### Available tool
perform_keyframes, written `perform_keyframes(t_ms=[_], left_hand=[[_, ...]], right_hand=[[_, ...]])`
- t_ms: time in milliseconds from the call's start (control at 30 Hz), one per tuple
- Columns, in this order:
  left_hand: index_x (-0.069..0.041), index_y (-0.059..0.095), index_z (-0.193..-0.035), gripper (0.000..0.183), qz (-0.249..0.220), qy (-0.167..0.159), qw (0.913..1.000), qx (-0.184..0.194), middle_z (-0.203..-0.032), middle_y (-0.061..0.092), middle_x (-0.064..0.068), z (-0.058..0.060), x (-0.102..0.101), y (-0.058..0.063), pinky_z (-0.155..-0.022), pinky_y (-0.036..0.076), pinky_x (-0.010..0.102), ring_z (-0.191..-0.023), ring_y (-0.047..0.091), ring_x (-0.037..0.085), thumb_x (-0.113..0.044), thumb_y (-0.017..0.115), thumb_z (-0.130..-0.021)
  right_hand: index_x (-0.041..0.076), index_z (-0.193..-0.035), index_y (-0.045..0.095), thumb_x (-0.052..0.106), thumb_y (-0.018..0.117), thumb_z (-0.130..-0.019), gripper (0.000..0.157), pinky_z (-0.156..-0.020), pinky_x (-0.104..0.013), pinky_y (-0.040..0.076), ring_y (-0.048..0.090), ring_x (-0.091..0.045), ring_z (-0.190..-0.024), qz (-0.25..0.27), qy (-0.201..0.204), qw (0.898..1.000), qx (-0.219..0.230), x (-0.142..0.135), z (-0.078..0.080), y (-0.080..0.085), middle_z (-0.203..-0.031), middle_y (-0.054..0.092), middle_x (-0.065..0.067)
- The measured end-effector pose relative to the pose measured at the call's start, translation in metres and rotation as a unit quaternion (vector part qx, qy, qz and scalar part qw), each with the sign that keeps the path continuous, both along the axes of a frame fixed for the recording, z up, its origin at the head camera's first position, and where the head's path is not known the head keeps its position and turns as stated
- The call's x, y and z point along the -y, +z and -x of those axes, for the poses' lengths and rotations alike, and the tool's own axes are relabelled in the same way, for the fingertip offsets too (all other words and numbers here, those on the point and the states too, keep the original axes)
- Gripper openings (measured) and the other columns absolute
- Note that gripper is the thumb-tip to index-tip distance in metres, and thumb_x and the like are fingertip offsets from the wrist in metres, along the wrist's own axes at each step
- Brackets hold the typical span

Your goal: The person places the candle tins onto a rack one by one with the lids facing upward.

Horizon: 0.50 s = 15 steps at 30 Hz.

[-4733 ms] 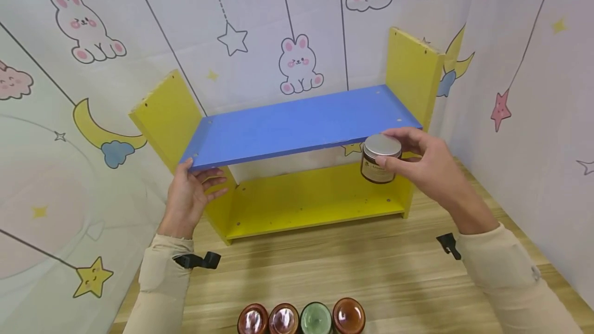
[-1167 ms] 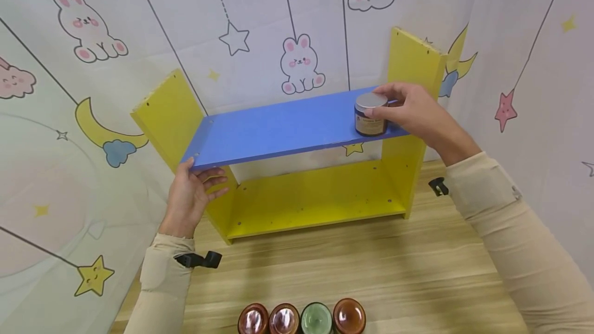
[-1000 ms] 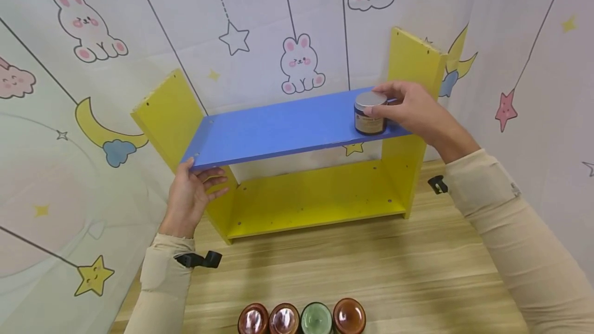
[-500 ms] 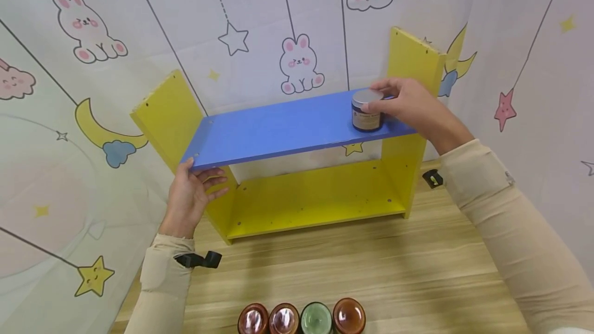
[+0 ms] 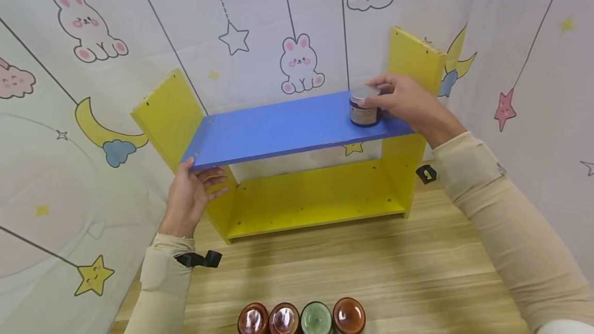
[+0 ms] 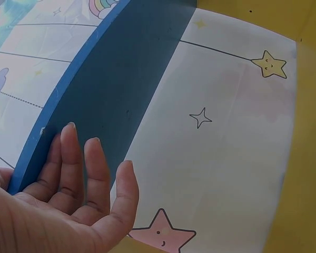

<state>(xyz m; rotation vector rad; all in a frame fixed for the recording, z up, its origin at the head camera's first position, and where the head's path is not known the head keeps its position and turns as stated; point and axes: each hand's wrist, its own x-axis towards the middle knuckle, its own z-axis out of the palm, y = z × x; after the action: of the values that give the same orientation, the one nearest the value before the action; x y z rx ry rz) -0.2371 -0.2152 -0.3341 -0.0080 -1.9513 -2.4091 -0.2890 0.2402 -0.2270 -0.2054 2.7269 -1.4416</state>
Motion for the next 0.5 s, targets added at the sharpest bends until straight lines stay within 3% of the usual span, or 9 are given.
perform_keyframes(t_ms=[333,500], left_hand=[[-0.010,0.048,-0.136,0.051,0.002,0.001,1.0000,0.002,-0.094,0.070,0.000,-0.0007,0.0001,-0.0004,-0.097,0.052,0.050,-0.091,0.065,0.021,-0.046,0.024,-0.110],[-0.010,0.048,-0.137,0.051,0.003,0.003,1.0000,0.003,-0.094,0.070,0.000,-0.0009,-0.0002,-0.0001,-0.095,0.053,0.048,-0.092,0.065,0.022,-0.046,0.024,-0.110]], right_hand=[[0.019,-0.159,0.035,0.053,0.068,-0.093,0.081,-0.116,-0.053,0.028,0.036,-0.032,-0.133,0.002,-0.014,1.000,0.004,0.0015,0.0057,-0.0003,-0.158,0.033,-0.017],[0.020,-0.161,0.029,0.054,0.067,-0.093,0.085,-0.121,-0.053,0.023,0.034,-0.032,-0.137,0.010,-0.021,1.000,0.014,0.0004,0.0080,0.0004,-0.164,0.028,-0.016]])
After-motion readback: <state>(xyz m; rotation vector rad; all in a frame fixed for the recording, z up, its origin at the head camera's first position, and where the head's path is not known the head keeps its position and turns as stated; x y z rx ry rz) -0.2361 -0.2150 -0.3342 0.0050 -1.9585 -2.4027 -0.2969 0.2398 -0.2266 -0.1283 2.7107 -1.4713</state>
